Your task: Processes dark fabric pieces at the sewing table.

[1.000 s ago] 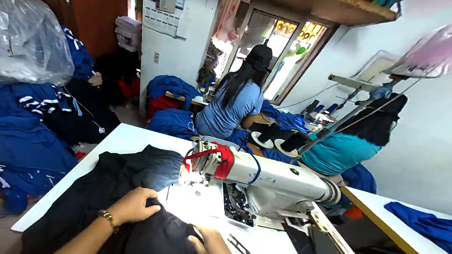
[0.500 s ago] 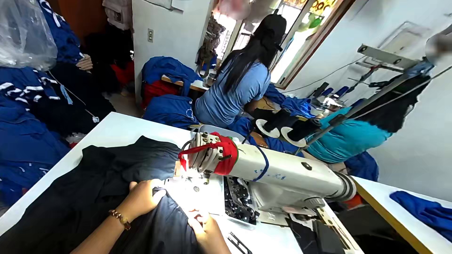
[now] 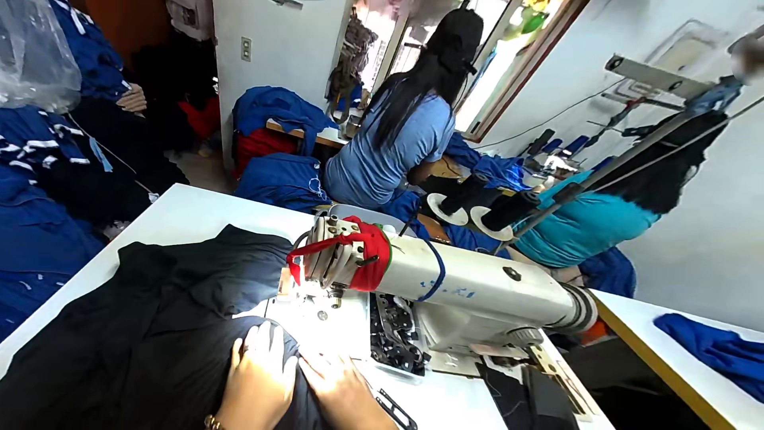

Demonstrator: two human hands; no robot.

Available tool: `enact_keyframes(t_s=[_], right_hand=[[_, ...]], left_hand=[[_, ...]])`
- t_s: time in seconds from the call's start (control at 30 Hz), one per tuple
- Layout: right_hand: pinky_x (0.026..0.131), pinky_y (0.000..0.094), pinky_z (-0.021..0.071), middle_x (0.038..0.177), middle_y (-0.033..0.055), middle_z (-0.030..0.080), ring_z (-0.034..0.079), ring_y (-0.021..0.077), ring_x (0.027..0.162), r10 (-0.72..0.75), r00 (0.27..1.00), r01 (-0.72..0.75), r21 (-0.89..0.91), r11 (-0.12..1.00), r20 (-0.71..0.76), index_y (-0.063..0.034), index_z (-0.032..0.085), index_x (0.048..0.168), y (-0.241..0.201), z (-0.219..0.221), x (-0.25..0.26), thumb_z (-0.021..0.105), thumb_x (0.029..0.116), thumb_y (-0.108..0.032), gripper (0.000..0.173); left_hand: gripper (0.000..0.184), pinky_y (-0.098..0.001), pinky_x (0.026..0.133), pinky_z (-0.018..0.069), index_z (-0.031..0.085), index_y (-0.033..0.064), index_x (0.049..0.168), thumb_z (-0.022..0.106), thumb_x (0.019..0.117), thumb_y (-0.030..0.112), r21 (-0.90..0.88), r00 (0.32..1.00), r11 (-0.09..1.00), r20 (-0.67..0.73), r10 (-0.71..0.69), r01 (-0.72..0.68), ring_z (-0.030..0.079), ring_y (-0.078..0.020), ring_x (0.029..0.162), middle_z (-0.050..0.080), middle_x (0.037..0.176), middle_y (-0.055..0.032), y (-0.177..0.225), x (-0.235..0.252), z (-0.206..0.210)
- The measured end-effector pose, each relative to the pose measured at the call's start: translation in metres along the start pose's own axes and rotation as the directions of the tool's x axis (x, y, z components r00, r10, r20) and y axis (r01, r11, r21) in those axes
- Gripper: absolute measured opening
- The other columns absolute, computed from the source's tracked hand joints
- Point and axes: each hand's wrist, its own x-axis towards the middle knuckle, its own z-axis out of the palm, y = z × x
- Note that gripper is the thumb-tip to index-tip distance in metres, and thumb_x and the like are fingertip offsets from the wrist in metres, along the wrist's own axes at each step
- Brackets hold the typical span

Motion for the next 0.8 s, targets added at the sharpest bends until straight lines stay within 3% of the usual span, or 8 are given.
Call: enact_keyframes(t_s=[0.07,0.13,0.3,0.37,0.43,0.53,0.67,0.8], right_hand=[[0.098,0.0431,0.0541,0.131,0.0,0.07,0.067,0.0198,0.119,-0.048,0.998,0.047,0.034,0.998,0.035,-0.0118,0.076,0.117,0.003,-0.001,0.0,0.059,0.0923,-0.006,0.031],[0.101,0.044,0.0532,0.134,0.0015,0.069,0.065,0.0207,0.122,-0.04,0.998,0.037,0.052,0.998,0.056,-0.0113,0.073,0.124,0.004,0.003,0.003,0.056,0.096,-0.011,0.033],[0.101,0.0534,0.0515,0.132,0.0062,0.069,0.064,0.0283,0.124,0.183,0.976,-0.189,0.035,0.981,0.12,-0.0095,0.071,0.127,-0.015,-0.001,0.023,0.056,0.0976,-0.02,0.035],[0.101,0.0565,0.05,0.129,0.0089,0.07,0.064,0.0317,0.122,0.262,0.956,-0.272,0.056,0.961,0.134,-0.0086,0.071,0.129,-0.019,0.0,0.029,0.057,0.0969,-0.022,0.037],[0.104,0.0616,0.045,0.132,0.011,0.069,0.061,0.0353,0.127,0.327,0.925,-0.349,0.092,0.933,0.193,-0.0087,0.07,0.131,-0.021,-0.001,0.036,0.054,0.0982,-0.024,0.039],[0.101,0.0619,0.0458,0.128,0.0115,0.07,0.062,0.0362,0.124,0.399,0.904,-0.412,0.071,0.908,0.154,-0.0084,0.073,0.126,-0.025,0.004,0.041,0.054,0.0972,-0.027,0.039],[0.101,0.0617,0.0458,0.131,0.0122,0.069,0.062,0.0376,0.125,0.443,0.888,-0.455,0.088,0.886,0.126,-0.007,0.073,0.125,-0.029,0.006,0.046,0.055,0.0968,-0.026,0.038],[0.102,0.0622,0.0453,0.131,0.015,0.069,0.061,0.0395,0.125,0.451,0.885,-0.464,0.127,0.877,0.12,-0.0032,0.073,0.123,-0.03,0.007,0.049,0.057,0.0963,-0.025,0.038]], left_hand=[[0.07,-0.0636,0.117,0.0282,0.058,0.0077,0.144,0.031,0.1018,0.055,-0.006,0.997,1.0,-0.079,-0.024,0.024,0.044,-0.0371,0.145,0.05,0.153,-0.0182,-0.005,-0.001,0.018],[0.067,-0.0594,0.119,0.0271,0.057,0.0132,0.147,0.029,0.1029,0.055,0.004,0.994,1.0,-0.106,-0.019,0.019,0.043,-0.032,0.146,0.048,0.156,-0.0125,-0.013,0.008,0.026],[0.059,-0.0499,0.127,0.0125,0.039,0.0194,0.159,0.031,0.1056,0.043,-0.052,0.972,0.997,0.226,0.069,-0.059,0.021,-0.0212,0.156,0.031,0.167,-0.0017,-0.028,0.054,0.009],[0.059,-0.0465,0.128,0.0105,0.038,0.0192,0.159,0.031,0.106,0.043,-0.089,0.947,0.99,0.292,0.13,-0.109,0.019,-0.018,0.157,0.029,0.168,0.0011,-0.036,0.072,0.007],[0.059,-0.0454,0.128,0.0117,0.037,0.0184,0.16,0.037,0.1047,0.04,-0.143,0.929,0.976,0.311,0.202,-0.164,0.021,-0.018,0.156,0.03,0.167,-0.0011,-0.042,0.087,0.005],[0.061,-0.0469,0.128,0.0102,0.04,0.0145,0.158,0.042,0.1033,0.041,-0.206,0.898,0.953,0.338,0.282,-0.222,0.024,-0.0234,0.155,0.034,0.165,-0.0104,-0.048,0.103,0.005],[0.063,-0.0435,0.128,0.0079,0.043,0.0127,0.156,0.042,0.1037,0.047,-0.215,0.858,0.952,0.423,0.292,-0.218,0.022,-0.0246,0.156,0.032,0.165,-0.0128,-0.053,0.114,0.003],[0.063,-0.0424,0.127,0.0131,0.046,0.0124,0.154,0.045,0.1022,0.049,-0.222,0.853,0.95,0.428,0.298,-0.221,0.025,-0.0271,0.154,0.035,0.163,-0.016,-0.059,0.118,0.003]])
